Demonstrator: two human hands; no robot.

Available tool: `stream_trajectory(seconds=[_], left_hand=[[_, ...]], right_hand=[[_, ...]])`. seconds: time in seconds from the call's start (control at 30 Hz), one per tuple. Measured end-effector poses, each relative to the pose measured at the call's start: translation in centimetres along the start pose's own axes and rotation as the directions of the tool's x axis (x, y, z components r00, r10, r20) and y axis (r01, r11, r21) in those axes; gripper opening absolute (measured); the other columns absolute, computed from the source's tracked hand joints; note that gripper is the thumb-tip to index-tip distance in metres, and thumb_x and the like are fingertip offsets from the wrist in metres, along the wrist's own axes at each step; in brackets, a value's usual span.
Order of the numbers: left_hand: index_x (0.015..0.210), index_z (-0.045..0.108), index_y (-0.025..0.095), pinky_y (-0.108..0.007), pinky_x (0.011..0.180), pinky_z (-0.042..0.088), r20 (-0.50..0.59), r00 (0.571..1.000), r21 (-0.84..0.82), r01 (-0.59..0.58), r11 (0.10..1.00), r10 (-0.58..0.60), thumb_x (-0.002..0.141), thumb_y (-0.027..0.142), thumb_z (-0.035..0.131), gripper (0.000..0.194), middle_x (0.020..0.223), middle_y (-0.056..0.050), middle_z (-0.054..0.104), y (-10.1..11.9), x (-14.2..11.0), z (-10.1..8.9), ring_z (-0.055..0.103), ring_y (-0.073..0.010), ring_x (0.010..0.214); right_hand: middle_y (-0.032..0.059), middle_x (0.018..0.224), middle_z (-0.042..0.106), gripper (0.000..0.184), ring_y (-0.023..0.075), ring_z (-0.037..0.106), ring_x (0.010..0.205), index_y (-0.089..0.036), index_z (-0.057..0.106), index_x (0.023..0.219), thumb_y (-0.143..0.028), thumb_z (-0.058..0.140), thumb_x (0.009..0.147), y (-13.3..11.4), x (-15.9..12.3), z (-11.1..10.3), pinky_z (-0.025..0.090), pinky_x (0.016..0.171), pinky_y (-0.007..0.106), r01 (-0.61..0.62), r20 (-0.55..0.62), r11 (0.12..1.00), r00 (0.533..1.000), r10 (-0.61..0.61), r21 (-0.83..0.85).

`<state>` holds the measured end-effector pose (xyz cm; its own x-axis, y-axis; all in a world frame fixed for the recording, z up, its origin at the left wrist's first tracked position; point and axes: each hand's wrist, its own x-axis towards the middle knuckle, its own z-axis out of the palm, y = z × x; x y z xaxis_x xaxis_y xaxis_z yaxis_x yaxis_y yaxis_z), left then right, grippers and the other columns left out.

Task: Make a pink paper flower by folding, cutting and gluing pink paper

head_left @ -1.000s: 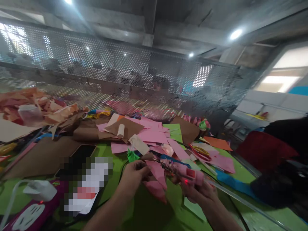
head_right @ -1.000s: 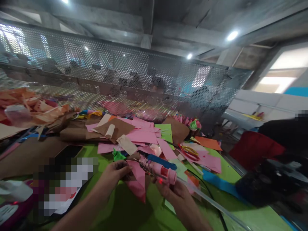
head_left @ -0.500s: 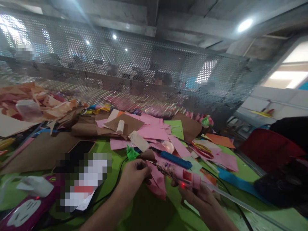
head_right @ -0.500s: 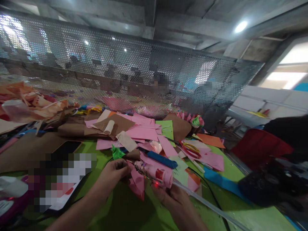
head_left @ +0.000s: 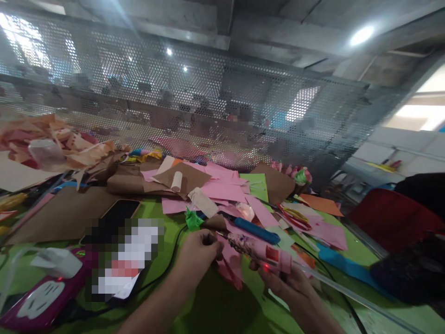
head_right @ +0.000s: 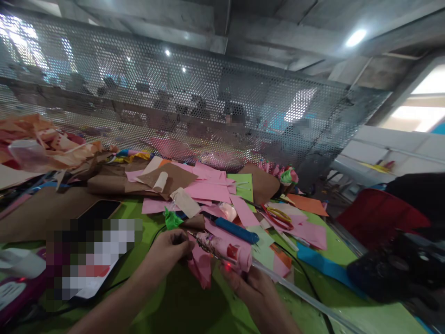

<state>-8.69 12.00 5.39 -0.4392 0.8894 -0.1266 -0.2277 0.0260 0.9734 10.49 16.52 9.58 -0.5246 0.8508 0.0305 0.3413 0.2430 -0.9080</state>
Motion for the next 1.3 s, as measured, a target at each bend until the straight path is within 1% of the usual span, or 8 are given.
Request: stream_trajectory(seconds=[0.17,0.33,0.6,0.8,0.97,1.07,1.17,1.3], left_hand=[[0.046,0.052,0.020,-0.022,0.041,0.040,0.007,1.000,0.014,-0.005,1.000,0.005,0.059,0.022,0.068,0.020,0.043,0.000,0.058,0.00,0.05,-0.01,0.051,-0.0120,0.039],[0.048,0.052,0.020,-0.022,0.041,0.040,0.016,1.000,0.031,-0.008,0.999,0.008,0.059,0.022,0.063,0.016,0.043,0.001,0.058,-0.27,0.19,-0.12,0.052,-0.0121,0.039],[0.048,0.053,0.020,-0.023,0.043,0.039,0.012,1.000,0.050,-0.013,0.999,0.013,0.061,0.022,0.062,0.016,0.044,0.000,0.057,-0.45,0.33,-0.21,0.051,-0.0123,0.041],[0.050,0.054,0.019,-0.022,0.042,0.040,0.025,1.000,0.021,-0.005,1.000,0.005,0.061,0.019,0.059,0.013,0.044,0.000,0.059,-0.66,0.44,-0.22,0.052,-0.0122,0.041],[0.048,0.054,0.019,-0.022,0.041,0.039,0.027,1.000,0.015,0.012,1.000,-0.012,0.061,0.019,0.063,0.016,0.043,0.001,0.058,-0.39,0.33,-0.23,0.051,-0.0115,0.039],[0.048,0.054,0.019,-0.020,0.041,0.038,0.021,1.000,0.009,0.011,1.000,-0.012,0.061,0.016,0.063,0.016,0.043,0.002,0.057,-0.08,0.18,-0.20,0.051,-0.0107,0.040],[0.049,0.054,0.018,-0.020,0.040,0.038,0.014,1.000,-0.006,0.018,1.000,-0.018,0.061,0.013,0.060,0.014,0.042,0.003,0.057,0.13,0.11,-0.13,0.051,-0.0101,0.039],[0.048,0.054,0.018,-0.020,0.039,0.039,0.012,1.000,-0.020,0.027,0.999,-0.027,0.060,0.012,0.057,0.014,0.041,0.002,0.057,0.08,0.16,-0.09,0.051,-0.0102,0.037]], right_hand=[[0.0070,0.090,0.075,0.040,0.0327,0.065,0.092,-0.024,0.077,0.085,-0.061,0.067,0.073,0.05,0.06,-0.05,0.051,0.087,0.042,0.006,-0.005,1.000,1.000,-0.006,-0.015],[0.0090,0.089,0.076,0.046,0.0339,0.066,0.091,-0.022,0.077,0.091,-0.063,0.067,0.072,0.06,0.14,-0.13,0.052,0.087,0.045,-0.008,-0.009,1.000,1.000,0.007,-0.002],[0.0085,0.096,0.076,0.040,0.0343,0.066,0.096,-0.025,0.077,0.096,-0.058,0.067,0.075,-0.16,-0.05,-0.06,0.050,0.091,0.047,-0.032,0.010,0.999,0.999,0.032,-0.022],[0.0111,0.106,0.074,0.046,0.0381,0.061,0.109,-0.021,0.076,0.100,-0.058,0.068,0.075,-0.08,0.19,-0.17,0.045,0.098,0.051,-0.010,0.020,1.000,1.000,0.010,-0.001],[0.0108,0.112,0.073,0.046,0.0369,0.058,0.115,-0.021,0.074,0.107,-0.055,0.067,0.078,0.14,0.36,-0.36,0.042,0.102,0.051,0.021,0.070,1.000,0.997,-0.021,0.008],[0.0117,0.107,0.074,0.046,0.0370,0.062,0.109,-0.020,0.075,0.102,-0.057,0.066,0.077,0.30,0.34,-0.34,0.044,0.099,0.051,0.024,0.057,1.000,0.998,-0.022,-0.020],[0.0104,0.102,0.076,0.045,0.0360,0.064,0.102,-0.020,0.077,0.095,-0.059,0.067,0.074,0.37,0.23,-0.31,0.048,0.094,0.048,0.014,-0.007,0.999,1.000,-0.014,-0.048],[0.0072,0.086,0.077,0.045,0.0326,0.068,0.086,-0.021,0.078,0.092,-0.060,0.068,0.073,0.44,0.09,-0.35,0.053,0.087,0.044,-0.027,-0.047,0.994,0.999,0.022,-0.107]])
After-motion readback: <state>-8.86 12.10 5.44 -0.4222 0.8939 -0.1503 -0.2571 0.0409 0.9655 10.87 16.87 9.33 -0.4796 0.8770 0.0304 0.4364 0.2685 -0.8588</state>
